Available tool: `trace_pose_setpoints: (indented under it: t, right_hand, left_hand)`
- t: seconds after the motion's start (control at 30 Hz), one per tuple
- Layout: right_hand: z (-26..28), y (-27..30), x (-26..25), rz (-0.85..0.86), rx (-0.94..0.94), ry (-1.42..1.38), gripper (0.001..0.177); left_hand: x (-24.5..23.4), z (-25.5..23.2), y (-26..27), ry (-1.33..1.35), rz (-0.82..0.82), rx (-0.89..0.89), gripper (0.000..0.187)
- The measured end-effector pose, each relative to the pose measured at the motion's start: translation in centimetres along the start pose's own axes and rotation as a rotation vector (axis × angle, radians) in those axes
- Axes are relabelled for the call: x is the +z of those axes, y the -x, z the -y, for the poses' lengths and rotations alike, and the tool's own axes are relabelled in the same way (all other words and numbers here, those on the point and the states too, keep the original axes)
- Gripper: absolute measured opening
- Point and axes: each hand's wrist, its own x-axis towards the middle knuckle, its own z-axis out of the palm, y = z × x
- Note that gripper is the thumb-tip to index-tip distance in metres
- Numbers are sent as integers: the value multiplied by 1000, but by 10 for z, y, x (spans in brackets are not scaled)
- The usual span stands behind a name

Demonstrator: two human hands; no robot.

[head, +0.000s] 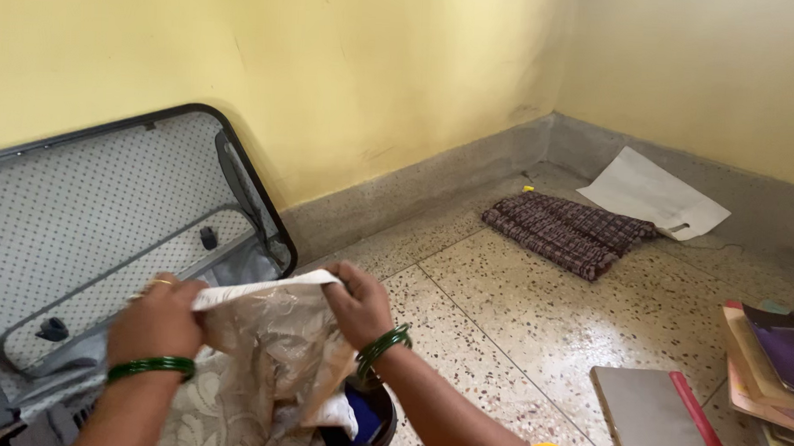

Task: The person packs a suitcase by taking various clothes from a pile on the floor, shaking them out, folding them, and placing them into the suitcase.

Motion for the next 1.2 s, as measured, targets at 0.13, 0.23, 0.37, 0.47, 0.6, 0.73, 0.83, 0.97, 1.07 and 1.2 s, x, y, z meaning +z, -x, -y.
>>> trace_pose_setpoints:
  t: [0.13, 0.23, 0.37, 0.47, 0.6, 0.73, 0.83, 0.97, 1.07, 1.2]
  right_hand:
    - [-4, -13, -32, -81, -24, 96, 16]
    - [-17, -18, -51, -101, -18, 81, 17]
    - [-28, -15, -62, -174, -63, 239, 20]
    - [-20, -8, -58, -175, -67, 302, 29]
    - [17, 16, -36, -39, -256, 431, 73]
    - [57, 33, -17, 169, -481, 469, 94]
    - [71, 34, -10, 234, -447, 488, 73]
    - [69, 33, -15, 157, -114, 688, 38]
    - [53, 29, -28, 70, 14, 591, 21]
    - [38, 15, -56, -32, -37, 255, 18]
  left_hand:
    - [-1, 34, -9, 203, -82, -163, 27]
    - [15, 51, -13, 557, -68, -289, 28]
    - [46, 52, -27, 1157, -193, -154, 12]
    - [39, 29, -24, 1204, -211, -75, 15]
    - [0, -25, -7, 980, 81, -224, 19]
    - [-16, -74, 12, 920, 265, -50, 14]
    - [-12, -88, 16, 1007, 178, 156, 11]
    - [2, -93, 24, 1189, 279, 115, 14]
    - [12, -91, 35, 1210, 416, 60, 18]
    - [36, -74, 39, 682, 356, 198, 20]
